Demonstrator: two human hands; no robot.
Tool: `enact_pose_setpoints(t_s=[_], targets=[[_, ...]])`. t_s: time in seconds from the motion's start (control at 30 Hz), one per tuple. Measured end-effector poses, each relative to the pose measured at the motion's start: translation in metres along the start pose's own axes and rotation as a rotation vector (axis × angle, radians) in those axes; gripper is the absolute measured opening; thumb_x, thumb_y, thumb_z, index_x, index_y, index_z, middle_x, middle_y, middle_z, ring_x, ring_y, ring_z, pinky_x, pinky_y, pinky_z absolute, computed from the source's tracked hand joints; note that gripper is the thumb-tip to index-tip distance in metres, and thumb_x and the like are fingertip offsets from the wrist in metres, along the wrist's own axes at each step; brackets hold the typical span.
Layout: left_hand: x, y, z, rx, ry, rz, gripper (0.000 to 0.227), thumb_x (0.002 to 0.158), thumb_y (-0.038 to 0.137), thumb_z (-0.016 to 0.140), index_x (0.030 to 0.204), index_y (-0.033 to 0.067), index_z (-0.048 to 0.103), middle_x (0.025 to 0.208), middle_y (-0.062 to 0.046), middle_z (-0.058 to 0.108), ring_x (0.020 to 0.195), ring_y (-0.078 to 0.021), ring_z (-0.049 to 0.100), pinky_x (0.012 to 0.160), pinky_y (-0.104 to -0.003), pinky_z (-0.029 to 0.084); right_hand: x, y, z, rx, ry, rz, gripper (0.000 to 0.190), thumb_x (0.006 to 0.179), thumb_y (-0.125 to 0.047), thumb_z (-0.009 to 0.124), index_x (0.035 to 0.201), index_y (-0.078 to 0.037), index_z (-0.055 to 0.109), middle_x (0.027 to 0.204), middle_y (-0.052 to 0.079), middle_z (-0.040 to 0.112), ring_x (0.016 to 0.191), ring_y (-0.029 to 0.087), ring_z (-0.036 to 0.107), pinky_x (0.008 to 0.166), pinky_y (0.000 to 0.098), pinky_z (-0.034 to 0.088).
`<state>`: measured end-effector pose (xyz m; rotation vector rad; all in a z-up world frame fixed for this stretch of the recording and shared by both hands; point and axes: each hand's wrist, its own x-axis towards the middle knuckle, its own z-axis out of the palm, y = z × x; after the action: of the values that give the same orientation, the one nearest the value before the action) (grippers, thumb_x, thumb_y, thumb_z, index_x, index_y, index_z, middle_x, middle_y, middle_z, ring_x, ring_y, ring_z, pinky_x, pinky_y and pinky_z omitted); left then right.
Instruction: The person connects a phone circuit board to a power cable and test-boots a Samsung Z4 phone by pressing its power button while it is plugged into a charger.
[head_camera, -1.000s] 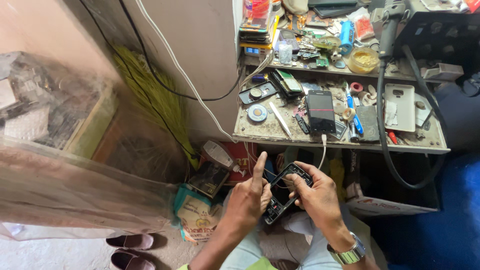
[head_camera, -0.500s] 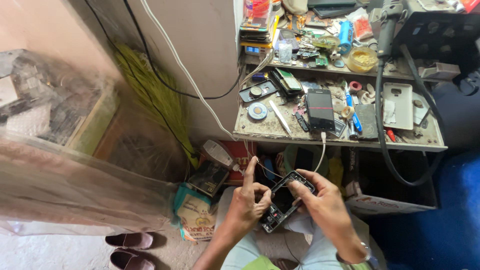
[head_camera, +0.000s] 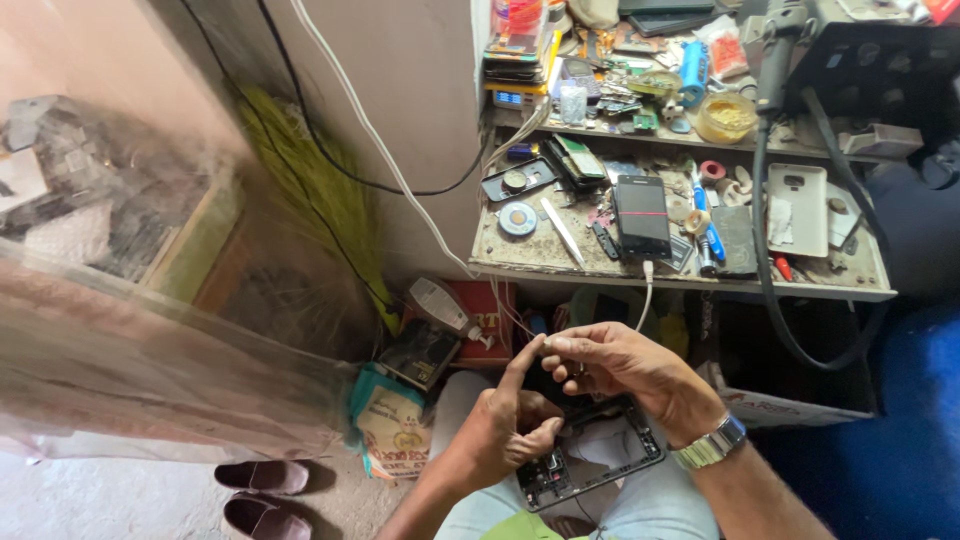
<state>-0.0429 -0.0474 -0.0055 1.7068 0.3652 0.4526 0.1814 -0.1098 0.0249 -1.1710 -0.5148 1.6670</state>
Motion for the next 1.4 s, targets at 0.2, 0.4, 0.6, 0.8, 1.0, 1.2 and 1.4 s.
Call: enact_pose_setpoints(t_s=[0.2, 0.4, 0.6, 0.8, 1.0, 1.2, 1.4], targets=[[0.007, -0.001, -0.004, -0.523, 0.134, -0.307, 0.095, 0.087, -0.005, 0.059, 0.166, 0.0195, 0.013, 0.076, -0.002, 0.069, 0.054, -0.0055, 0.051, 0.049, -0.021, 0.044, 0.0, 0.001, -0.005, -0.099, 0.147, -0.156, 0.025, 0.095, -0.024, 0.074, 0.1, 0.0, 0.071, 0.083, 0.004, 0.072, 0.075, 0.014, 0.069, 0.068, 0.0282, 0.058], [0.01, -0.021, 0.009, 0.035, 0.4, -0.06, 0.097, 0.086, -0.012, 0.061, 0.165, 0.0108, 0.009, 0.075, -0.003, 0.068, 0.059, -0.0053, 0.056, 0.055, -0.021, 0.052, -0.047, 0.027, 0.003, -0.146, 0.629, -0.357, 0.038, 0.092, -0.02, 0.068, 0.125, -0.001, 0.067, 0.1, 0.009, 0.072, 0.081, 0.017, 0.07, 0.07, 0.033, 0.06], [0.027, -0.029, 0.045, 0.178, 0.668, -0.173, 0.089, 0.088, 0.003, 0.07, 0.159, 0.0092, 0.016, 0.083, -0.006, 0.076, 0.061, -0.0083, 0.069, 0.054, -0.025, 0.058, -0.036, 0.099, 0.027, -0.012, 0.648, -0.398, 0.072, 0.079, 0.001, 0.076, 0.144, -0.002, 0.044, 0.103, 0.011, 0.073, 0.083, 0.014, 0.07, 0.072, 0.0285, 0.06], [0.022, -0.015, 0.053, 0.019, 0.609, -0.273, 0.089, 0.09, 0.012, 0.068, 0.161, 0.0126, 0.014, 0.1, -0.011, 0.075, 0.075, -0.0144, 0.075, 0.063, -0.027, 0.063, -0.043, 0.087, 0.015, -0.33, 0.851, -0.216, 0.074, 0.083, -0.001, 0.08, 0.147, -0.009, 0.042, 0.093, 0.011, 0.078, 0.072, 0.014, 0.066, 0.059, 0.0292, 0.051], [0.032, 0.016, 0.003, 0.583, 0.386, 0.263, 0.069, 0.088, 0.021, 0.078, 0.147, 0.0044, 0.045, 0.136, -0.023, 0.061, 0.124, -0.0354, 0.06, 0.104, -0.045, 0.05, -0.052, 0.067, -0.027, -0.227, 0.415, -0.26, 0.069, 0.081, 0.0, 0.074, 0.143, -0.005, 0.044, 0.093, 0.009, 0.077, 0.079, 0.011, 0.071, 0.066, 0.0249, 0.057], [0.06, 0.031, -0.022, 0.43, -0.332, 0.078, 0.035, 0.09, 0.017, 0.074, 0.124, 0.0079, 0.07, 0.108, -0.012, 0.066, 0.1, -0.0285, 0.064, 0.084, -0.04, 0.055, -0.054, 0.052, -0.044, -0.144, 0.13, -0.041, 0.067, 0.085, -0.003, 0.076, 0.145, -0.003, 0.047, 0.093, 0.008, 0.076, 0.084, 0.01, 0.069, 0.076, 0.0251, 0.055], [0.064, 0.007, -0.006, 0.255, -0.274, -0.054, 0.021, 0.092, 0.008, 0.069, 0.111, 0.0042, 0.074, 0.092, -0.011, 0.063, 0.083, -0.0242, 0.066, 0.075, -0.035, 0.054, -0.06, 0.054, -0.06, -0.136, 0.298, -0.09, 0.064, 0.082, 0.0, 0.072, 0.139, -0.002, 0.044, 0.093, 0.009, 0.078, 0.083, 0.012, 0.07, 0.076, 0.027, 0.057]])
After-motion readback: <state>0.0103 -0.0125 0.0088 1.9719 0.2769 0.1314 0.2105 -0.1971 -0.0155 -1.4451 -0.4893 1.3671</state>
